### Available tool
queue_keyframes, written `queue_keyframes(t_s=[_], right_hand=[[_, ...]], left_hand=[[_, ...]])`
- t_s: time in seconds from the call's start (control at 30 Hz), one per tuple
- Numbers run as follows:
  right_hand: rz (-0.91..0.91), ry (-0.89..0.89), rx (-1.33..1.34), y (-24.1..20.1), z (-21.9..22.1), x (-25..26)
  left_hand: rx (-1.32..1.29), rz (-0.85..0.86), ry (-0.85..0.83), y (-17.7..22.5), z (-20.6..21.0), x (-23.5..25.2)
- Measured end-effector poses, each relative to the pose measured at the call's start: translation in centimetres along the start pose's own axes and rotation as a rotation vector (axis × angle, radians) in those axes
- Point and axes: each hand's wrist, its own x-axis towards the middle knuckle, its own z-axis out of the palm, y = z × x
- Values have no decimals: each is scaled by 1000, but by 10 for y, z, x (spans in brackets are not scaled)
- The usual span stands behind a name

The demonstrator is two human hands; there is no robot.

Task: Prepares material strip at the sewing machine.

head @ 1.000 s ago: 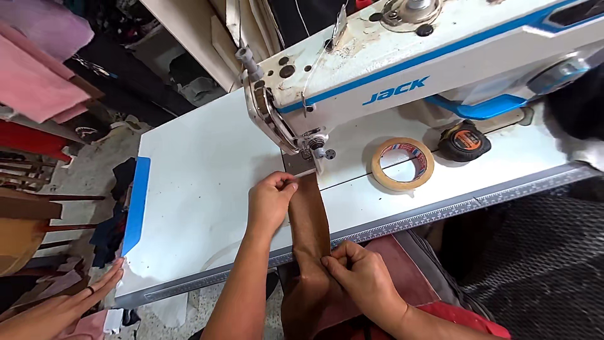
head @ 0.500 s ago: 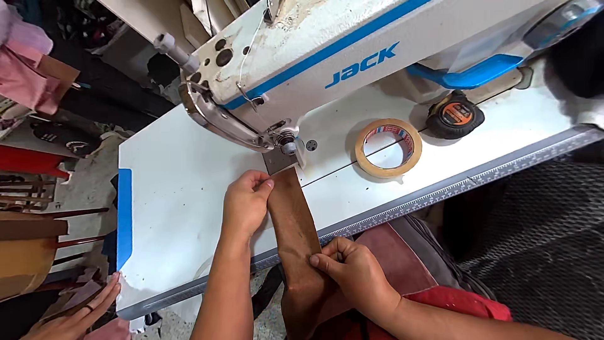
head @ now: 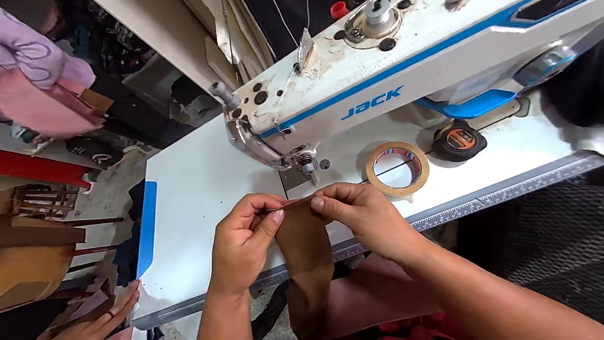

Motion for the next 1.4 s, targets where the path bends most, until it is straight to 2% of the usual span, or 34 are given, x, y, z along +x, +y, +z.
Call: queue_keyframes(t_s=[0.1,0.2,0.4,0.6,0.73,1.03,1.27,1.4], right_hand=[[-22,-78,127,-1,0,-1],[-103,-18,11,0,6,-4],[-239,89,-187,-5,12,-7],[-132,-4,-37,5,12,-10],[-147,-25,-37,11,14,-12],[-268,49,-76,4,20,-11],[-242,143,-104,3,29,-13],[-175,237,-257,8,31,-1]], left_hand=[[33,-7,-18,8,-8,-2],[65,-16,-19,15,-7,-2],[116,-11,94,21,7,-8],[110,-3,110,28,3,-10],[104,-19,83,31,-7,-8],[149,-1,140,34,-7,-6],[179,-42,202,33,-1,-7],[269,-88,244,16,9,-2]])
